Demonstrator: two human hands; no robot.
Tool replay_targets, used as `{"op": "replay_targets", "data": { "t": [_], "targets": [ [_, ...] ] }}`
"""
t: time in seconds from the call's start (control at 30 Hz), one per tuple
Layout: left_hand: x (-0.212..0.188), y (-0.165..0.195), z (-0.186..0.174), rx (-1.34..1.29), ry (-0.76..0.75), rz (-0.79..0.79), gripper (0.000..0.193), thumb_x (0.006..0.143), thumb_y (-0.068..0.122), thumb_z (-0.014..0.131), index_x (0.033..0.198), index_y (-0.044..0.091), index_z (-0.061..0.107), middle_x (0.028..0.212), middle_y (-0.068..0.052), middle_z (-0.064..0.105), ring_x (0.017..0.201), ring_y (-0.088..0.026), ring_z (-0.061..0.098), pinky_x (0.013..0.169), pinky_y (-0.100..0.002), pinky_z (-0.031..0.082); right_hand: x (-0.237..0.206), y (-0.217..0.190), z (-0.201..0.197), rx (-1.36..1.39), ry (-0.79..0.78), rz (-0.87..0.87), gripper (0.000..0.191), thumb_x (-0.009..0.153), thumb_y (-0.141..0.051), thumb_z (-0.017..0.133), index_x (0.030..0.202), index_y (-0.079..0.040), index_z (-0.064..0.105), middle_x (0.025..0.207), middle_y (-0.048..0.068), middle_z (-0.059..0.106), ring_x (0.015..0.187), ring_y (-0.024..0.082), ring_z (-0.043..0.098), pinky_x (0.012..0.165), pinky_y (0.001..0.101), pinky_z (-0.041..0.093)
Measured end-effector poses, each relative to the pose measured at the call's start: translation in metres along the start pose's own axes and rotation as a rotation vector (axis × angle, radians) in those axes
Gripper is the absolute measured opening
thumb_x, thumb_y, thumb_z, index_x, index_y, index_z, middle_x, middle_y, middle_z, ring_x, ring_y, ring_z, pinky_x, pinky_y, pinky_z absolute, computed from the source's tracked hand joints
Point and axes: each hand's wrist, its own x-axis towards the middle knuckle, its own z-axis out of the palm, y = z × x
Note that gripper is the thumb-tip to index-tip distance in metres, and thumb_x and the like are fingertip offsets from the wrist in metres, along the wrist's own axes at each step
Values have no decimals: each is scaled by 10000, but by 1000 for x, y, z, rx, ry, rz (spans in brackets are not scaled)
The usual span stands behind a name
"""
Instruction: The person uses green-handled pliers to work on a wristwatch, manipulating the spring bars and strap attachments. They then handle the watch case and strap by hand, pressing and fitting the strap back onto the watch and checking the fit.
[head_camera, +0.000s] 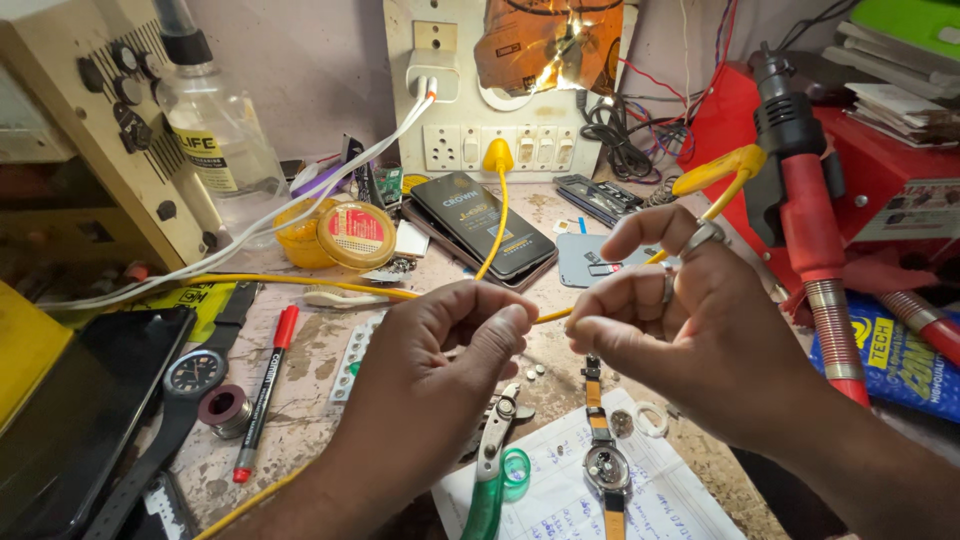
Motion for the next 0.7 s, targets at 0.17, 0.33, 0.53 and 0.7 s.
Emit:
{"op": "replay_targets", "data": {
  "t": [0.17, 0.33, 0.53, 0.7],
  "targets": [
    [-1, -5, 10, -187, -3, -39, 200, 867, 151, 734, 983, -9, 766, 828, -45, 764, 708, -67, 696, 671, -244, 608, 1, 3, 7, 202, 184, 147, 517, 788, 23, 737, 1178, -76, 412, 868, 127, 734, 774, 155, 729, 691, 287, 609],
    [-2, -5, 10, -255, -4, -52, 218, 850, 128, 750, 1003, -26, 776, 838, -68, 786, 734, -85, 718, 693, -260, 616, -2, 11, 8, 291, 118, 28, 528, 897, 44, 757, 1261, -67, 391, 939, 163, 734, 812, 175, 717, 707, 305, 599],
    [-2, -5, 9, -352, -45, -85, 215, 859, 124, 744, 1008, -29, 770, 859, -77, 788, 742, -104, 719, 707, -272, 620, -6, 12, 6, 256, 153, 63, 529, 899, 33, 760, 1264, -69, 391, 957, 166, 743, 828, 174, 717, 687, 294, 587],
    [0, -10, 9, -377, -54, -84, 202, 860, 131, 751, 996, -17, 767, 846, -73, 777, 727, -108, 710, 693, -278, 614, -7, 8, 8, 274, 129, 42, 509, 900, 10, 756, 1242, -72, 390, 966, 148, 736, 891, 162, 737, 713, 268, 599]
  ]
}}
